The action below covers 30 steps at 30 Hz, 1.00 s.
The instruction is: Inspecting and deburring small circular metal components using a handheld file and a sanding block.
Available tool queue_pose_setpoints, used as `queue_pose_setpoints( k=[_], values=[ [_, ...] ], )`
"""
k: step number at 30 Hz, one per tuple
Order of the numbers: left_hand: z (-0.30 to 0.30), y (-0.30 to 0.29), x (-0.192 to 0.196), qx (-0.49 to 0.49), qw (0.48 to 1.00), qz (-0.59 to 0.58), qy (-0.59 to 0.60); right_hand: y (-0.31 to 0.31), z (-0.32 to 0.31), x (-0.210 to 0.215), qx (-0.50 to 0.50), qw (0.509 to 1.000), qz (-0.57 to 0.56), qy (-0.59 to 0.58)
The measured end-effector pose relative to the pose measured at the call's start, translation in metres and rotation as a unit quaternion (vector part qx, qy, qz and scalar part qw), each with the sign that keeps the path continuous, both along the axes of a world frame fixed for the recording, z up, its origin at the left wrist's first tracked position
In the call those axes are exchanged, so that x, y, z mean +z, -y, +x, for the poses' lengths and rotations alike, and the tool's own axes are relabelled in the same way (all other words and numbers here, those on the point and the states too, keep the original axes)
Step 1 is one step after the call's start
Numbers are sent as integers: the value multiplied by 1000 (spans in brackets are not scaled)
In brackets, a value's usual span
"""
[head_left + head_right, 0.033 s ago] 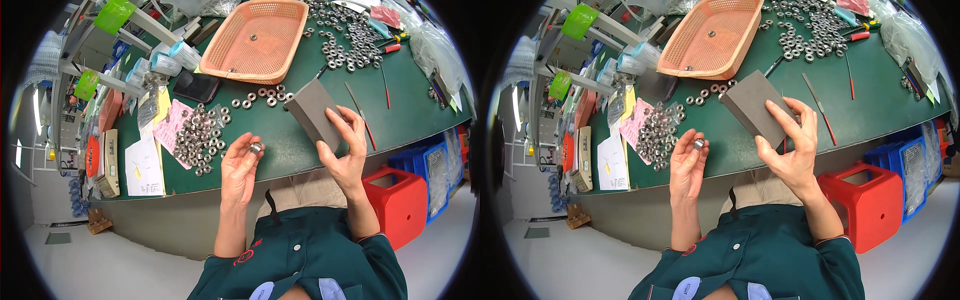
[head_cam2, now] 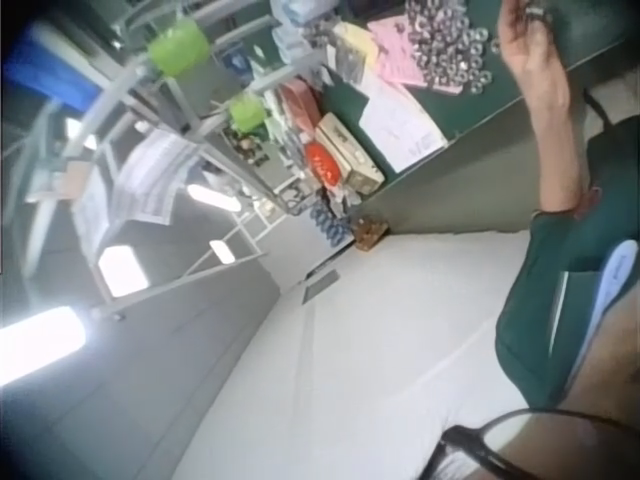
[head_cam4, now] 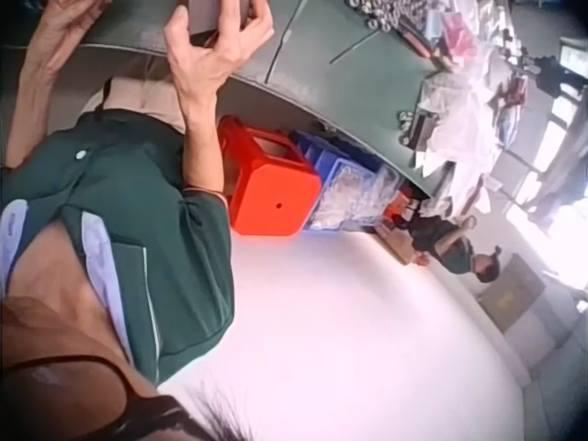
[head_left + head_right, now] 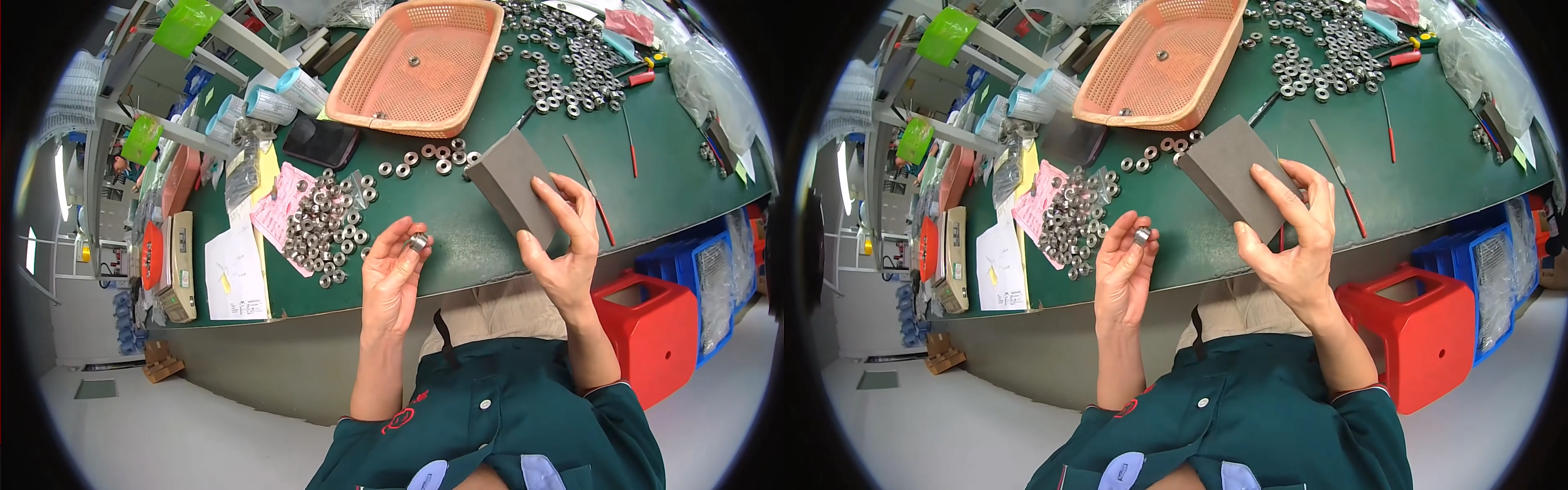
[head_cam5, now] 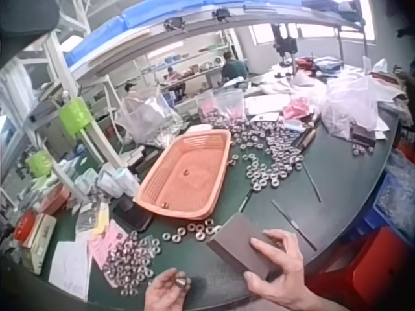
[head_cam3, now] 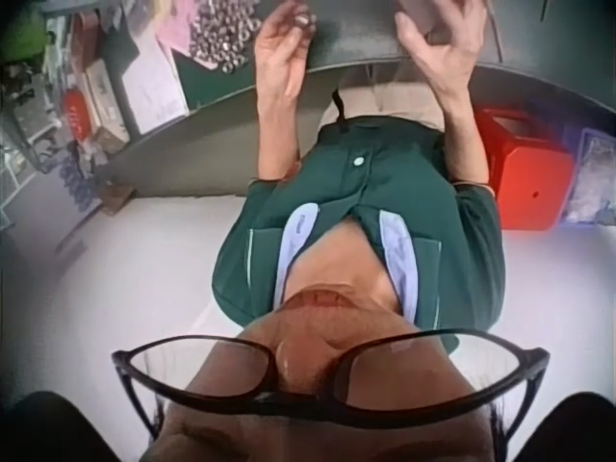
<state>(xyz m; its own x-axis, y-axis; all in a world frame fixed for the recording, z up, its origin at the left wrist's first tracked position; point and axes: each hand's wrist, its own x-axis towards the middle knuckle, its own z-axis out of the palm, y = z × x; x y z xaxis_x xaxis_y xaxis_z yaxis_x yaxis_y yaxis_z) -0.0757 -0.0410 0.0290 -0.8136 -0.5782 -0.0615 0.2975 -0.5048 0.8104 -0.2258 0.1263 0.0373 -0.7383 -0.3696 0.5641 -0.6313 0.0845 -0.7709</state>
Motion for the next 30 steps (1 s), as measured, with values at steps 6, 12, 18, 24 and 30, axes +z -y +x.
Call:
queue_pose_setpoints(
  k=[6, 12, 18, 24, 30],
  values=[
    [-2, -2, 0, -7, 1000, -1, -1, -3, -1, -2, -5, 1000, -10, -3],
    [-6, -4, 0, -3, 1000, -17, 15, -7, -5, -5, -5, 1000, -2, 5],
    [-14, -12, 8, 115, 921, -366, 64, -17, -9, -4, -24, 1000, -9, 9],
    [-21, -19, 11, 136, 905, -399, 65, -26, -11, -7, -41, 999, -14, 9],
    [-22, -17, 10, 128, 875, -462, 66, -29, -10, -6, -29, 999, -7, 19]
  ],
)
